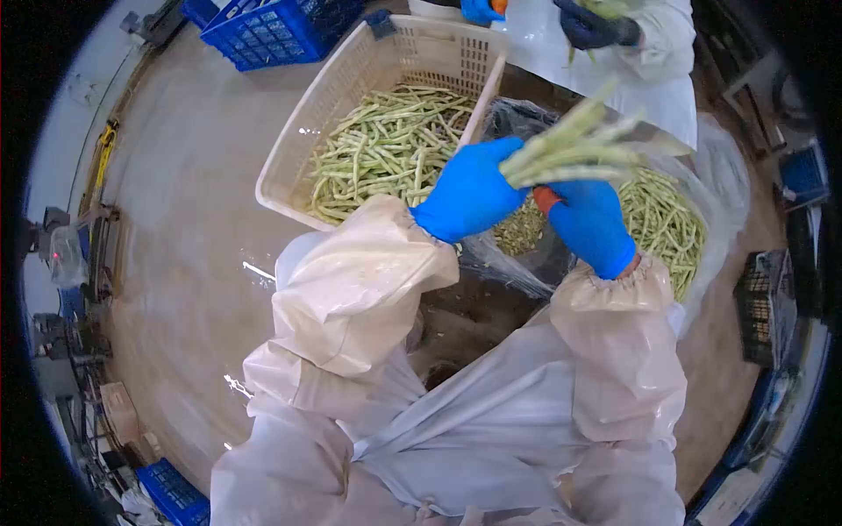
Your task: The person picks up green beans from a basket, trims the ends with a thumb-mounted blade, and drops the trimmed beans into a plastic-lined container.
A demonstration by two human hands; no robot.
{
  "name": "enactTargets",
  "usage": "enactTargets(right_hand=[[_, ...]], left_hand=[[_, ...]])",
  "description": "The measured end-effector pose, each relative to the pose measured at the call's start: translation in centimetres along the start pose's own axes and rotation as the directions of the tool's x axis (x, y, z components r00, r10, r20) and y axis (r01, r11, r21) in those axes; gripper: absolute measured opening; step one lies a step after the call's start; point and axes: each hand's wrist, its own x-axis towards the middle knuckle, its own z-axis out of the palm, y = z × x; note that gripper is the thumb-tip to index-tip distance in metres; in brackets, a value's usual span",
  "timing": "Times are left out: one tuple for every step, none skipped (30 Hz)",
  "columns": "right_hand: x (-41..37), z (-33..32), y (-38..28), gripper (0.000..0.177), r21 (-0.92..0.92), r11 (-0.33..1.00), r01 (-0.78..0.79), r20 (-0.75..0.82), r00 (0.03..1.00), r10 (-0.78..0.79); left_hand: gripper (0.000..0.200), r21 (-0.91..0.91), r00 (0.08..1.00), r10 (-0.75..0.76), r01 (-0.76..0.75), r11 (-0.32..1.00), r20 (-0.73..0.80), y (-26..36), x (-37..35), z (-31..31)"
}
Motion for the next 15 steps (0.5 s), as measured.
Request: enactTargets(right_hand=[[0.0, 0.1, 0.2, 0.016, -0.007, 0.997, 0.071, -0.046, 0.996, -0.071], [0.0, 0.1, 0.3, 0.015, -0.016, 0.99, 0.141, -0.093, 0.986, -0.142], [0.0, -0.1, 0.0, 0.015, -0.045, 0.993, 0.105, -0.05, 0.993, -0.108], [0.1, -0.5, -0.4, 0.015, -0.075, 0.995, 0.07, -0.011, 0.997, -0.071], [0.1, -0.7, -0.7, 0.015, -0.108, 0.993, 0.036, 0.027, 0.999, -0.033], [0.1, -0.9, -0.8, 0.017, -0.16, 0.985, 0.068, 0.012, 0.998, -0.067], [0.1, -1.1, -1.0, 0.018, -0.154, 0.987, 0.045, 0.017, 0.999, -0.043], [0.2, -1.5, -1.3, 0.018, -0.149, 0.989, 0.021, 0.02, 1.0, -0.018], [0.3, -1.8, -1.5, 0.019, -0.148, 0.989, -0.005, 0.023, 1.0, 0.009], [0.3, -1.7, -1.5, 0.019, -0.139, 0.99, 0.003, -0.024, 1.0, -0.006], [0.3, -1.7, -1.5, 0.018, -0.135, 0.991, 0.007, -0.074, 0.997, -0.017], [0.3, -1.8, -1.4, 0.018, -0.133, 0.991, 0.009, -0.122, 0.992, -0.026], [0.2, -1.8, -1.6, 0.017, 0.013, 0.997, -0.075, -0.157, 0.985, 0.076], [0.3, -1.8, -2.0, 0.017, 0.16, 0.975, -0.153, -0.18, 0.967, 0.181], [0.5, -1.7, -2.4, 0.017, 0.308, 0.927, -0.216, -0.192, 0.94, 0.283]], left_hand=[[0.021, 0.016, 0.999, 0.028, -0.028, 0.999, 0.044, 0.1, -0.1, 0.0], [0.026, 0.039, 0.998, 0.011, -0.014, 0.999, 0.062, 0.3, -0.2, -0.1], [0.026, 0.038, 0.998, 0.006, -0.009, 0.999, 0.058, 0.6, -0.1, -0.3], [0.025, 0.037, 0.998, 0.002, -0.005, 0.999, 0.057, 1.0, 0.0, -0.5], [0.025, 0.037, 0.998, -0.001, -0.001, 0.999, 0.056, 1.2, 0.0, -0.5], [0.024, 0.043, 0.999, 0.032, -0.034, 0.999, 0.034, 1.1, 0.2, -0.4], [0.024, 0.044, 0.999, 0.023, -0.025, 0.999, 0.031, 1.0, 0.3, -0.3], [0.024, 0.044, 0.999, 0.015, -0.016, 0.999, 0.029, 0.9, 0.5, -0.2], [0.025, 0.041, 1.0, 0.01, -0.011, 0.999, 0.028, 1.3, 0.7, -0.2], [0.025, 0.053, 1.0, -0.003, 0.004, 0.999, -0.013, 1.7, 0.7, -0.3], [0.025, 0.059, 0.999, -0.012, 0.015, 0.998, -0.05, 2.1, 0.8, -0.3], [0.025, 0.061, 0.996, -0.022, 0.027, 0.998, -0.086, 2.5, 0.8, -0.1], [0.025, -0.02, 0.989, -0.013, 0.01, 1.0, -0.148, 2.9, 0.9, 0.1], [0.025, -0.101, 0.978, -0.011, -0.011, 0.995, -0.208, 3.3, 1.0, 0.3], [0.025, -0.176, 0.963, -0.012, -0.037, 0.984, -0.269, 3.7, 1.2, 0.4]])
